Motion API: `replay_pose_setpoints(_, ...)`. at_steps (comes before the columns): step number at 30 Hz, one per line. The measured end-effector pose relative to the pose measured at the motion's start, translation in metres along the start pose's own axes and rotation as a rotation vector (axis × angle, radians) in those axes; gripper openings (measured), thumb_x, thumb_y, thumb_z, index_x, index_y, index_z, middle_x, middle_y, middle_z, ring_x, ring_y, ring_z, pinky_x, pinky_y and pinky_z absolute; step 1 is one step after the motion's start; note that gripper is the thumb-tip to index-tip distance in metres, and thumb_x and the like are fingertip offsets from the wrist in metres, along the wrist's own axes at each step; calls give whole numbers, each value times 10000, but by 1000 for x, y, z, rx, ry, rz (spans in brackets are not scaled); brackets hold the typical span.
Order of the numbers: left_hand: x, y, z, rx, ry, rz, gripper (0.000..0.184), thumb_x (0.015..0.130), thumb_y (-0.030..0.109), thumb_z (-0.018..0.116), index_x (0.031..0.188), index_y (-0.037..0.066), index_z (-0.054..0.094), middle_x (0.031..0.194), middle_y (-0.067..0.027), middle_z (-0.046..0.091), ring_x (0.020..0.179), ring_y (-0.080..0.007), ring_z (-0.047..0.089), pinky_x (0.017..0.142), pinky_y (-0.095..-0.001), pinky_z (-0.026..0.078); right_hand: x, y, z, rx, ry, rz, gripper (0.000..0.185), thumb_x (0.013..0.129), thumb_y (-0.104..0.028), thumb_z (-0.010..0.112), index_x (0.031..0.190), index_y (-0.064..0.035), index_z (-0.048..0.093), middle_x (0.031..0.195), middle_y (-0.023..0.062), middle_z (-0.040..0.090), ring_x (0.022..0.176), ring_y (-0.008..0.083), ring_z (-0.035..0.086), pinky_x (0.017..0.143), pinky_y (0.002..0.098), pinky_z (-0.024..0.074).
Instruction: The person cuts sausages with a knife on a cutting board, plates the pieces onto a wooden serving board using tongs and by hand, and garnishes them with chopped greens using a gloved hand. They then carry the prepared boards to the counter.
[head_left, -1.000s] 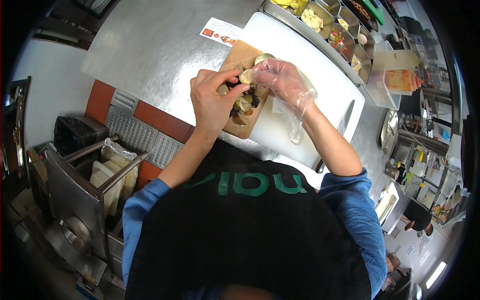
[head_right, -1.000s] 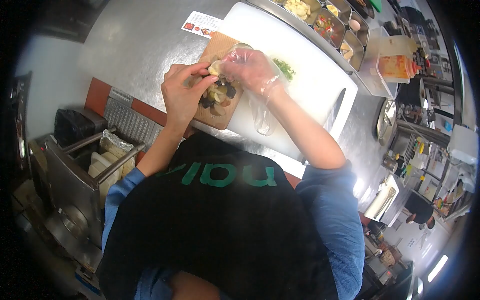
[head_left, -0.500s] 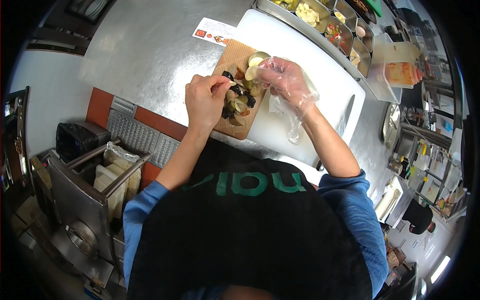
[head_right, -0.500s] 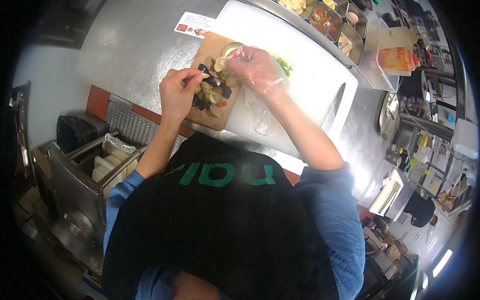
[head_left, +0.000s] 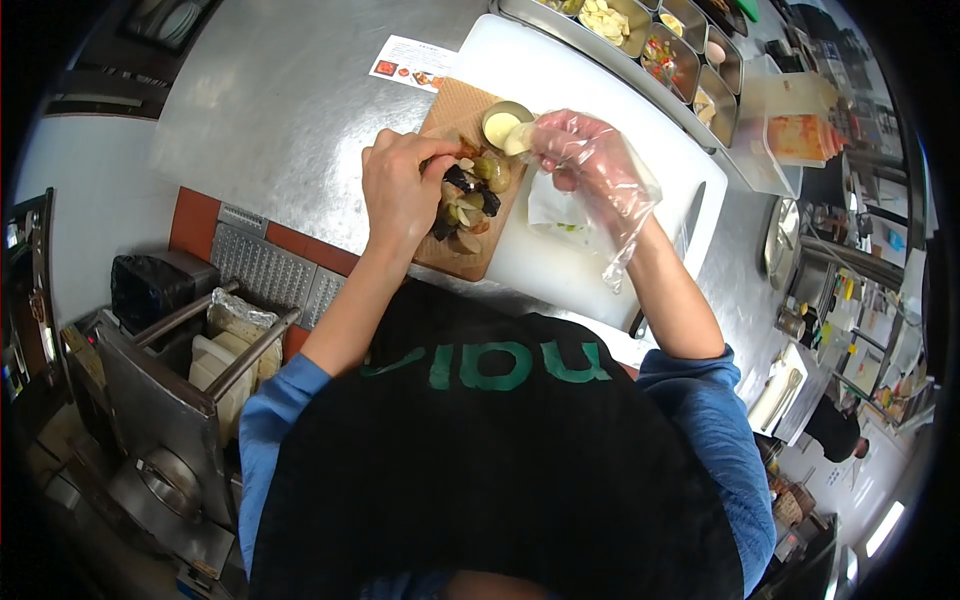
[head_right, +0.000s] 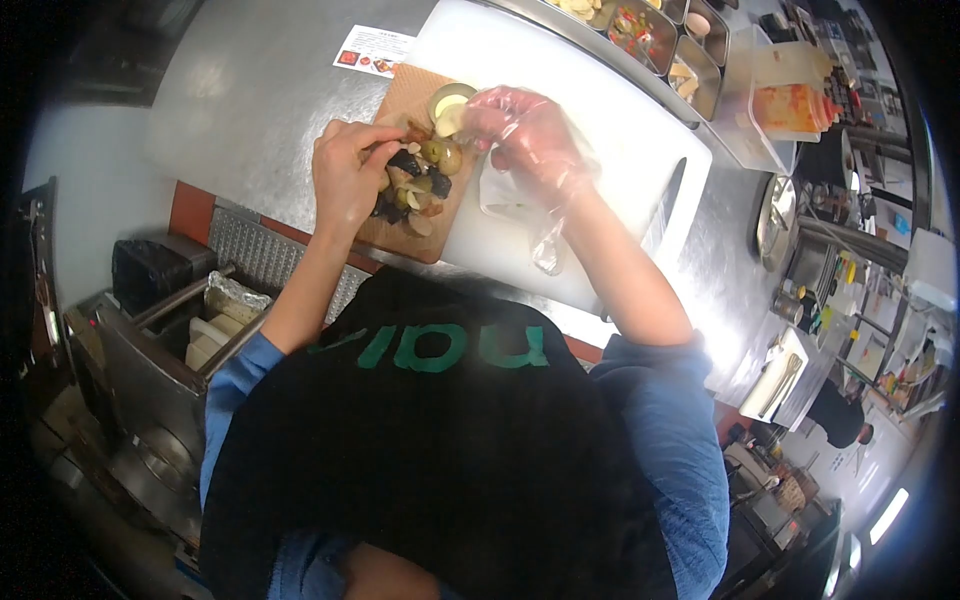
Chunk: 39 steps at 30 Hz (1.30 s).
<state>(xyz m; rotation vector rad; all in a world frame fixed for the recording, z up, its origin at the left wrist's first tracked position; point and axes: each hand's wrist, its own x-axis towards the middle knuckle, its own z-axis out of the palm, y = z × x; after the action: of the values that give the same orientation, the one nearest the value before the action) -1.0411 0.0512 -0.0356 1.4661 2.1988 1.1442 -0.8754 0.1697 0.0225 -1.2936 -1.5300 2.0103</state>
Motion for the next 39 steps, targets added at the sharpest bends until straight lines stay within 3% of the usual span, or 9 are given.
replay_pose_setpoints(2, -4, 13, -7, -12, 46, 59, 219, 660, 77, 754, 873, 77, 705, 731, -40, 660, 764, -198, 535, 737, -328, 399, -3, 1, 7, -89, 2, 30, 147, 777, -184, 681, 833, -57, 632, 711, 3, 603, 624, 66, 531, 505, 213, 387)
replay_pose_setpoints(7, -14, 40, -12, -633, -56, -375, 202, 726, 53, 741, 918, 25, 683, 768, -51, 673, 634, -83, 580, 583, -229, 467, -5, 8, 25, -161, -56, -92, 135, 799, -180, 663, 858, -64, 630, 683, -24, 572, 583, 31, 490, 485, 185, 338)
replay_pose_setpoints(9, -13, 43, -16, -728, -7, -378, 167, 759, 41, 723, 910, -11, 674, 782, -55, 671, 645, -66, 589, 627, -197, 485, -7, 6, 30, -233, -61, -131, 149, 812, -188, 653, 840, -42, 654, 696, 15, 607, 643, 76, 533, 580, 220, 414)
replay_pose_setpoints(12, -13, 37, -23, -760, 10, -402, 152, 773, 14, 701, 912, -39, 668, 801, -69, 672, 705, -84, 614, 657, -187, 490, -7, 1, 29, -130, -147, 21, 134, 822, -168, 654, 888, -53, 629, 700, -5, 586, 610, 48, 530, 495, 188, 356)
replay_pose_setpoints(17, -15, 28, -22, -948, -69, -520, 163, 776, -21, 679, 935, -50, 669, 826, -86, 672, 729, -91, 614, 681, -195, 495, -9, 2, 34, -10, -171, 84, 146, 828, -167, 658, 883, -36, 626, 708, 7, 596, 613, 57, 547, 508, 183, 382)
replay_pose_setpoints(24, -17, 26, -16, -824, -172, -405, 155, 778, -26, 674, 932, -41, 674, 836, -88, 672, 748, -101, 617, 703, -205, 497, -13, 13, 35, -35, -168, 82, 171, 847, -205, 627, 853, -34, 615, 707, 5, 569, 623, 70, 542, 499, 217, 409)
replay_pose_setpoints(36, -18, 18, -8, -745, -123, -517, 102, 796, -14, 646, 897, -21, 640, 808, -67, 669, 686, -95, 611, 593, -226, 475, -2, 23, 6, -104, 16, -82, 133, 840, -151, 609, 889, -28, 597, 744, 38, 626, 593, 63, 539, 490, 192, 407)
replay_pose_setpoints(38, -20, 17, -1, -548, -67, -257, 81, 776, -8, 658, 857, -8, 652, 784, -77, 663, 646, -116, 612, 559, -250, 469, 0, 14, -4, -91, 34, -109, 133, 841, -150, 606, 892, -27, 596, 756, 40, 627, 608, 63, 543, 498, 192, 408)
replay_pose_setpoints(39, -20, 17, 1, -549, -65, -258, 81, 776, -8, 658, 857, -8, 652, 784, -77, 663, 646, -116, 612, 559, -250, 469, 1, 8, -9, -77, 54, -135, 134, 843, -148, 604, 895, -25, 595, 769, 42, 628, 623, 64, 546, 507, 192, 410)
